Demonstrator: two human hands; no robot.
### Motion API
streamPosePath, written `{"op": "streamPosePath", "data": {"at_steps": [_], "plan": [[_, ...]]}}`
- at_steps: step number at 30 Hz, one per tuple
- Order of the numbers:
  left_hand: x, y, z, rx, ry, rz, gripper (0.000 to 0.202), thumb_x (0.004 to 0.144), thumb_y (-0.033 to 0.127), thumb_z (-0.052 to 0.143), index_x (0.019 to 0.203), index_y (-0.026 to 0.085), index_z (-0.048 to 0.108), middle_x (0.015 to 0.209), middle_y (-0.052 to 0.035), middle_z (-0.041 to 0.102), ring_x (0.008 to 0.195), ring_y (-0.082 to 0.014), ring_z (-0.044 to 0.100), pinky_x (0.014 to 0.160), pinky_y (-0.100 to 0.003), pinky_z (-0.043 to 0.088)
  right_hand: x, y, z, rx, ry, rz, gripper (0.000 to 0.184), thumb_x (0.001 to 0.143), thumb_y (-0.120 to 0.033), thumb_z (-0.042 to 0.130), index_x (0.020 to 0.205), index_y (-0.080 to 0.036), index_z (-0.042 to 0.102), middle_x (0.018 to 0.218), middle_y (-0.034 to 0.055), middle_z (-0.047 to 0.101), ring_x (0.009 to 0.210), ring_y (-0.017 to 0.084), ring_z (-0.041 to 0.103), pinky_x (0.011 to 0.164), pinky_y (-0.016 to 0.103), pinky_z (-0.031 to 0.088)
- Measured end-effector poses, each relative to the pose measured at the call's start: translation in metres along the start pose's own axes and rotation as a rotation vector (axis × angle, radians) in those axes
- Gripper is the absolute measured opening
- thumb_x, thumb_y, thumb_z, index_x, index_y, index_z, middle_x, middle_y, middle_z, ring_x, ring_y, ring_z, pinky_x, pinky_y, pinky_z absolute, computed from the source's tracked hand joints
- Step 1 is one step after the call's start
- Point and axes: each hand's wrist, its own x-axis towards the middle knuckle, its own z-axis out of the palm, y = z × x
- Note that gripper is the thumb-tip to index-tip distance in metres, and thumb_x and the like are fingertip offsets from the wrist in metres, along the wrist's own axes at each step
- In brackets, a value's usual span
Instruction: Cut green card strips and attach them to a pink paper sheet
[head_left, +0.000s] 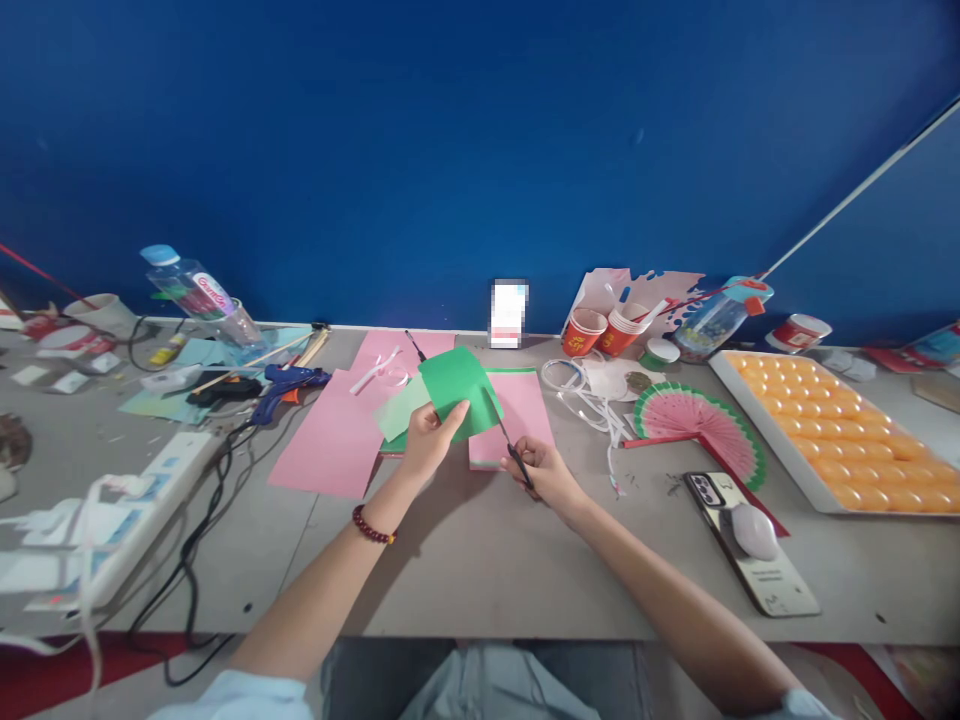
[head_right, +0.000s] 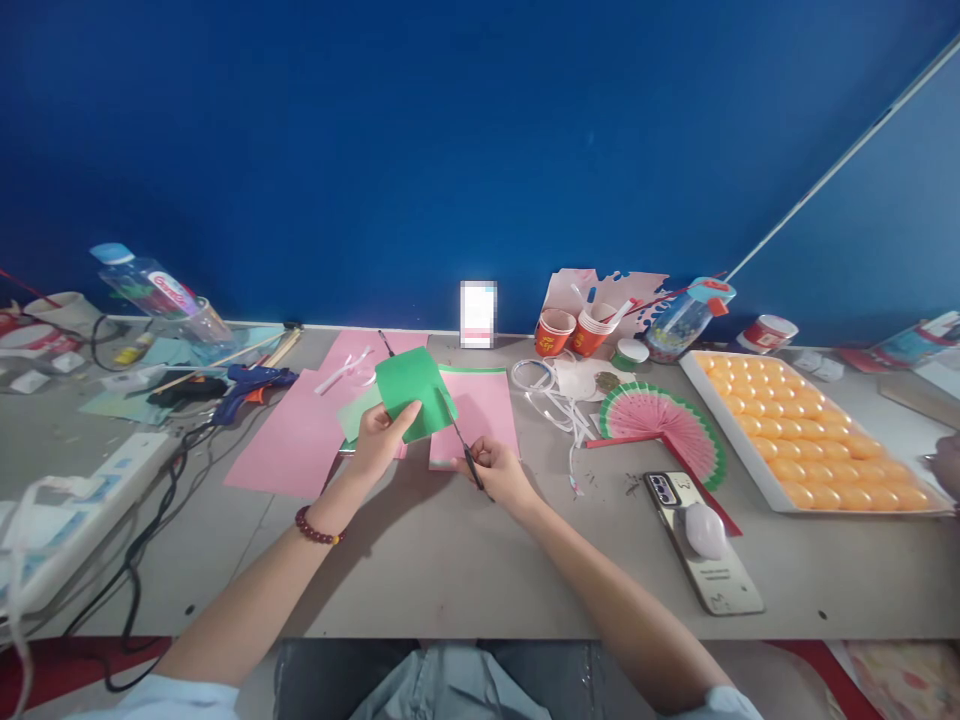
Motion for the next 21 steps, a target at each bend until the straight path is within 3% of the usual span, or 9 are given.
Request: {"op": "streamPosePath", "data": {"at_steps": [10,21], "plan": [[-0.004,-0.004,0.0,0.071,-0.151,0.018,0.033,0.071,0.046,0.073,0.062,0.016,0.065,0.055,-0.0004,0.057,0.054,-0.0122,0.049,0.049,-0.023,0.042,-0.002,-0.003,0.001,-0.009,0.004,0.0,0.047,0.066,-0.054,0.072,0.071,-0.023,0.038,0.044,-0.0107,0.045,0.033,0.003,0.027,0.031,0.016,0.016],[-0.002,-0.013,0.0,0.105,-0.167,-0.014,0.036,0.07,0.048,0.071,0.062,0.015,0.063,0.06,-0.0003,0.057,0.056,-0.0115,0.047,0.052,-0.024,0.038,-0.002,-0.003,0.001,-0.009,-0.022,-0.009,0.045,0.069,-0.056,0.068,0.073,-0.023,0.038,0.045,-0.011,0.044,0.033,0.003,0.025,0.031,0.016,0.016]]}}
